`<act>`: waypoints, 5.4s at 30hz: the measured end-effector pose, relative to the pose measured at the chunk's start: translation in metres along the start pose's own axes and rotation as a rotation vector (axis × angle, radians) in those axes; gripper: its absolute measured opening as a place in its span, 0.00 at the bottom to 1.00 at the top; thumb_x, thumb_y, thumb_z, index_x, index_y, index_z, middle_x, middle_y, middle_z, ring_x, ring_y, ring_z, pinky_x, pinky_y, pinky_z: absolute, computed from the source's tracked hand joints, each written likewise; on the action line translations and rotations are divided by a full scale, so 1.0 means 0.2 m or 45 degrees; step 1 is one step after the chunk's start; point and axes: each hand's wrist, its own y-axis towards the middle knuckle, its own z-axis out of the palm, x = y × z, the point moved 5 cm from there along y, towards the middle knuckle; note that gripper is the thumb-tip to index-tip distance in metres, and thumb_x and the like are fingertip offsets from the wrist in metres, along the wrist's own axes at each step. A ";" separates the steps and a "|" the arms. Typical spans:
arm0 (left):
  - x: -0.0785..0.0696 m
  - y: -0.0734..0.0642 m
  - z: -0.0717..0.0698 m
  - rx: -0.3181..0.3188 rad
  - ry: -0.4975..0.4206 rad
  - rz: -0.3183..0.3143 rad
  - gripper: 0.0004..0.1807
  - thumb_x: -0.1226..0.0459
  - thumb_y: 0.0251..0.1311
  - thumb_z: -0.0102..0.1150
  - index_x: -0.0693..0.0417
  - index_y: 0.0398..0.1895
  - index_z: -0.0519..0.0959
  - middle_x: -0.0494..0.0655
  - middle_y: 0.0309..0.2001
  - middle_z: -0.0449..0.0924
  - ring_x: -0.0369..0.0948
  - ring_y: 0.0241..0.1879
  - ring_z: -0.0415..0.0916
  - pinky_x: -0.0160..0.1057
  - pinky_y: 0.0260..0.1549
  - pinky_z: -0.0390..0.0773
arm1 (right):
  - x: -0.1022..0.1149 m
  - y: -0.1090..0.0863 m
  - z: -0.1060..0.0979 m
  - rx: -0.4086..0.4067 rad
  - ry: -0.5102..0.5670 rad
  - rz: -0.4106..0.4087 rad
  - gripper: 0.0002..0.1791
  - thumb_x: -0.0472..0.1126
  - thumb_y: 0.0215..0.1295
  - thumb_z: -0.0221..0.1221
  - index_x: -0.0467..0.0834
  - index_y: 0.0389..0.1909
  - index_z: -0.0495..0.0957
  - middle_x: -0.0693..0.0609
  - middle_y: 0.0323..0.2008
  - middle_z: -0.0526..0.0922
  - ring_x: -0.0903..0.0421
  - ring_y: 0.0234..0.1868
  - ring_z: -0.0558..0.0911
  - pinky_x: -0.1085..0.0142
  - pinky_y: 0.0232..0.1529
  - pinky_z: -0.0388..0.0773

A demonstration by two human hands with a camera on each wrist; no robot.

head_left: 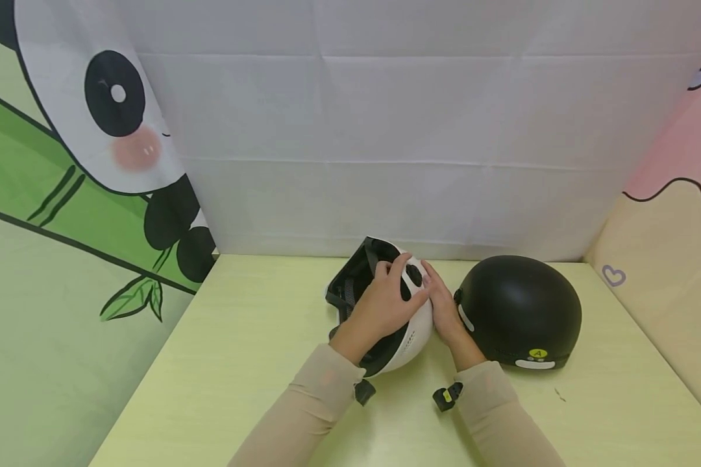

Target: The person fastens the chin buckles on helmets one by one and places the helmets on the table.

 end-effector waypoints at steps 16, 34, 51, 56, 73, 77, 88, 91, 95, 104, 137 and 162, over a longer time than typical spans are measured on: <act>-0.02 -0.01 0.01 -0.105 -0.176 -0.082 0.28 0.58 0.68 0.51 0.48 0.70 0.61 0.59 0.62 0.61 0.48 0.30 0.76 0.48 0.37 0.77 | -0.02 -0.01 0.04 0.022 0.330 -0.023 0.30 0.47 0.79 0.36 0.42 0.77 0.47 0.43 0.74 0.51 0.47 0.70 0.57 0.70 0.59 0.63; 0.03 0.02 -0.07 -0.371 -0.542 0.051 0.25 0.61 0.62 0.55 0.49 0.63 0.67 0.57 0.58 0.68 0.52 0.52 0.71 0.53 0.48 0.73 | 0.27 0.04 -0.07 -0.098 -0.445 -0.058 0.30 0.50 0.77 0.44 0.42 0.74 0.57 0.42 0.73 0.56 0.42 0.71 0.56 0.42 0.65 0.54; 0.18 -0.04 -0.01 -0.405 -1.250 0.052 0.24 0.69 0.67 0.48 0.55 0.66 0.60 0.61 0.58 0.70 0.51 0.46 0.78 0.43 0.39 0.80 | 0.43 0.07 0.00 -0.021 -0.877 0.017 0.34 0.56 0.73 0.48 0.47 0.75 0.58 0.38 0.74 0.50 0.35 0.71 0.51 0.32 0.58 0.58; 0.22 -0.05 0.00 -0.429 -1.400 0.056 0.24 0.69 0.67 0.45 0.56 0.65 0.57 0.61 0.61 0.68 0.48 0.50 0.76 0.41 0.42 0.79 | 0.46 0.08 0.05 0.007 -0.956 0.082 0.35 0.59 0.71 0.48 0.50 0.75 0.58 0.41 0.75 0.49 0.35 0.72 0.49 0.30 0.56 0.58; 0.33 -0.09 -0.08 -0.407 -1.530 -0.035 0.22 0.69 0.70 0.40 0.58 0.66 0.54 0.60 0.65 0.62 0.44 0.55 0.71 0.37 0.49 0.74 | 0.51 0.13 0.22 -0.004 -1.128 0.123 0.36 0.64 0.69 0.47 0.55 0.75 0.59 0.43 0.75 0.50 0.34 0.71 0.49 0.27 0.54 0.53; 0.32 -0.09 -0.11 -0.387 -1.502 -0.080 0.23 0.70 0.70 0.41 0.59 0.66 0.54 0.61 0.65 0.62 0.45 0.55 0.71 0.37 0.49 0.74 | 0.51 0.13 0.20 0.022 -1.076 0.113 0.37 0.64 0.69 0.46 0.54 0.75 0.58 0.44 0.75 0.48 0.35 0.72 0.48 0.27 0.55 0.51; 0.33 -0.08 -0.14 -0.372 -1.451 -0.124 0.22 0.71 0.71 0.39 0.60 0.66 0.53 0.60 0.68 0.56 0.50 0.61 0.64 0.36 0.51 0.72 | 0.44 0.07 0.06 0.047 -0.787 -0.029 0.36 0.60 0.73 0.46 0.50 0.77 0.53 0.46 0.76 0.45 0.40 0.74 0.45 0.31 0.61 0.50; 0.34 -0.08 -0.15 -0.385 -1.448 -0.139 0.22 0.71 0.72 0.39 0.60 0.66 0.53 0.60 0.68 0.56 0.49 0.59 0.66 0.34 0.48 0.73 | 0.39 0.06 0.01 0.015 -0.684 -0.088 0.35 0.57 0.75 0.45 0.48 0.77 0.52 0.46 0.76 0.45 0.40 0.74 0.46 0.34 0.62 0.50; 0.37 -0.08 -0.16 -0.416 -1.477 -0.151 0.21 0.72 0.72 0.39 0.62 0.65 0.53 0.61 0.68 0.56 0.48 0.58 0.66 0.33 0.46 0.74 | 0.30 0.07 -0.04 -0.032 -0.534 -0.122 0.33 0.56 0.77 0.42 0.47 0.77 0.52 0.48 0.76 0.47 0.43 0.74 0.47 0.38 0.66 0.47; 0.43 -0.09 -0.17 -0.414 -1.519 -0.179 0.21 0.70 0.74 0.37 0.60 0.67 0.51 0.59 0.70 0.54 0.48 0.62 0.63 0.33 0.50 0.72 | 0.09 0.06 -0.07 0.050 -0.157 -0.041 0.32 0.55 0.78 0.40 0.53 0.78 0.47 0.48 0.76 0.46 0.39 0.73 0.49 0.34 0.63 0.49; 0.27 -0.05 -0.28 -0.169 0.306 -0.102 0.35 0.44 0.71 0.40 0.50 0.75 0.59 0.64 0.72 0.53 0.61 0.72 0.44 0.59 0.67 0.39 | 0.01 0.05 0.08 -0.070 -0.033 -0.052 0.31 0.48 0.76 0.44 0.44 0.76 0.54 0.43 0.75 0.50 0.40 0.72 0.52 0.35 0.62 0.53; 0.43 -0.13 -0.23 -0.235 0.199 -0.264 0.47 0.33 0.56 0.53 0.35 0.77 0.53 0.58 0.75 0.44 0.60 0.69 0.46 0.67 0.58 0.49 | -0.03 0.03 0.21 -0.161 0.040 -0.024 0.31 0.48 0.75 0.48 0.45 0.75 0.55 0.44 0.73 0.54 0.39 0.70 0.58 0.36 0.58 0.62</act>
